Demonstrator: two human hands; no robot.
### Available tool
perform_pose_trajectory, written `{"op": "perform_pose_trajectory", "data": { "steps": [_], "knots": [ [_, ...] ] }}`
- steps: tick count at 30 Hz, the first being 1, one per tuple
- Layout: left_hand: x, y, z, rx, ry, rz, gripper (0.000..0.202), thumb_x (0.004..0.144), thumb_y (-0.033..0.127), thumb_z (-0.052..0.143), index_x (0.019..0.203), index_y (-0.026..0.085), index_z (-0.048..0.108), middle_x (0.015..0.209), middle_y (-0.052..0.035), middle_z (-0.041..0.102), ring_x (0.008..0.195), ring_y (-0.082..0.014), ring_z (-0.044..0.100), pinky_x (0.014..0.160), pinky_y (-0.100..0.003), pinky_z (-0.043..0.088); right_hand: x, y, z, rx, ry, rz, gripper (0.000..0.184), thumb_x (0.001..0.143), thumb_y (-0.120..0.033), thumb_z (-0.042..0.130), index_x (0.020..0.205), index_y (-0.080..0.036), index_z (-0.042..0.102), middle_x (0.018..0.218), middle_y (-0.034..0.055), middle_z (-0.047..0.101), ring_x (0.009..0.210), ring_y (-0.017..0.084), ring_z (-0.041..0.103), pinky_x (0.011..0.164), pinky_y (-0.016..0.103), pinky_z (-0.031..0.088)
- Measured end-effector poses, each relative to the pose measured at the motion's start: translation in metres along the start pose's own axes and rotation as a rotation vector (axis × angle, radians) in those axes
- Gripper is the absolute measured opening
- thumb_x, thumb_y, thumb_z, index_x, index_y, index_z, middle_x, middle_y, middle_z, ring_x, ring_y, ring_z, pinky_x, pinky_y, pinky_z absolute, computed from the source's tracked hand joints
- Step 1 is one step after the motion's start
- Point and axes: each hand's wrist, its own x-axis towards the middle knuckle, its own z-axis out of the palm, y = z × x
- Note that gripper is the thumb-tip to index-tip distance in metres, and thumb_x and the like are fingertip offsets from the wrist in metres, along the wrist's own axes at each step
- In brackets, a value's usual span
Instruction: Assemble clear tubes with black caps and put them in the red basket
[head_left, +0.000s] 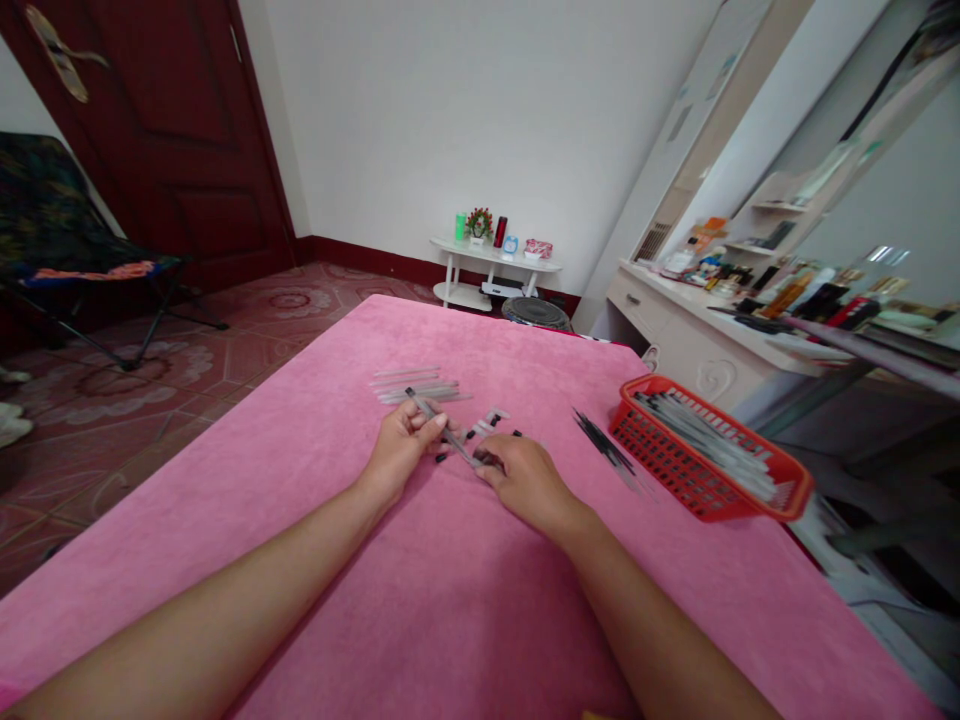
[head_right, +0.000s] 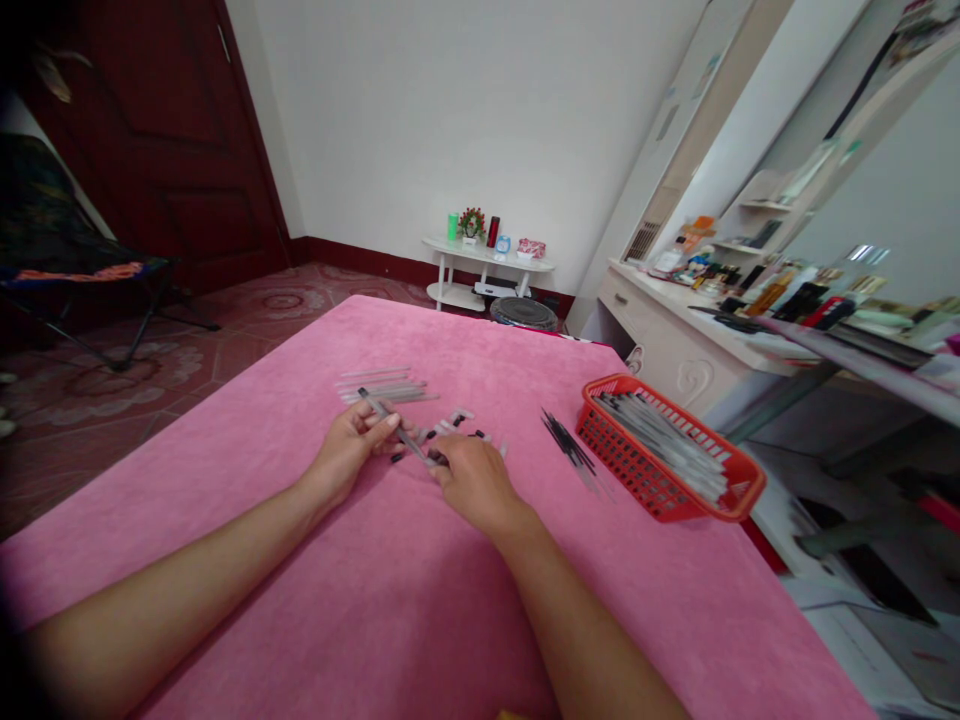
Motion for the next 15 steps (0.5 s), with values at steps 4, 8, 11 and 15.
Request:
{"op": "perform_pose_trajectory", "data": {
  "steps": [4,8,11,15],
  "knots": [
    [-0.0005,0.001,0.0007,0.005,0.004,-0.003,0.037,0.068,0.036,0.075,0.09,0.016,0.052,0.075,-0.0028,0.069,0.071,-0.0183,0.07,0.059,-0.024,0.055,0.0,-0.0006,-0.0008,0.008,-0.001,0.001,0.012,0.082,-0.019,0.058,0.089,-0.021,0.067,0.09,0.0029,0.069,0.079,0.014,0.06,0.067,0.022,0.035],
    [-0.001,0.0016,0.0013,0.004,0.008,-0.005,0.037,0.068,0.036,0.075,0.09,0.016,0.052,0.075,-0.003,0.069,0.071,-0.0183,0.07,0.059,-0.025,0.055,0.0,-0.0009,-0.001,0.004,-0.002,0.0,0.011,0.082,-0.018,0.058,0.088,-0.021,0.067,0.088,0.0027,0.069,0.078,0.014,0.06,0.066,0.022,0.035],
    [-0.001,0.002,0.0017,0.001,0.011,-0.007,0.038,0.067,0.036,0.076,0.089,0.016,0.053,0.075,-0.0032,0.07,0.071,-0.0183,0.07,0.059,-0.025,0.054,0.0,-0.0009,-0.0007,-0.001,0.001,0.007,0.012,0.082,-0.018,0.059,0.089,-0.021,0.067,0.088,0.0026,0.069,0.077,0.014,0.06,0.066,0.023,0.035],
    [-0.0005,0.0018,0.0014,0.007,0.005,-0.007,0.037,0.068,0.036,0.075,0.088,0.016,0.052,0.075,-0.0031,0.07,0.071,-0.0182,0.07,0.059,-0.025,0.055,0.0001,0.0004,0.0001,0.006,0.01,-0.004,0.012,0.081,-0.019,0.059,0.089,-0.022,0.067,0.088,0.0022,0.07,0.078,0.014,0.06,0.067,0.023,0.035]
  ]
}}
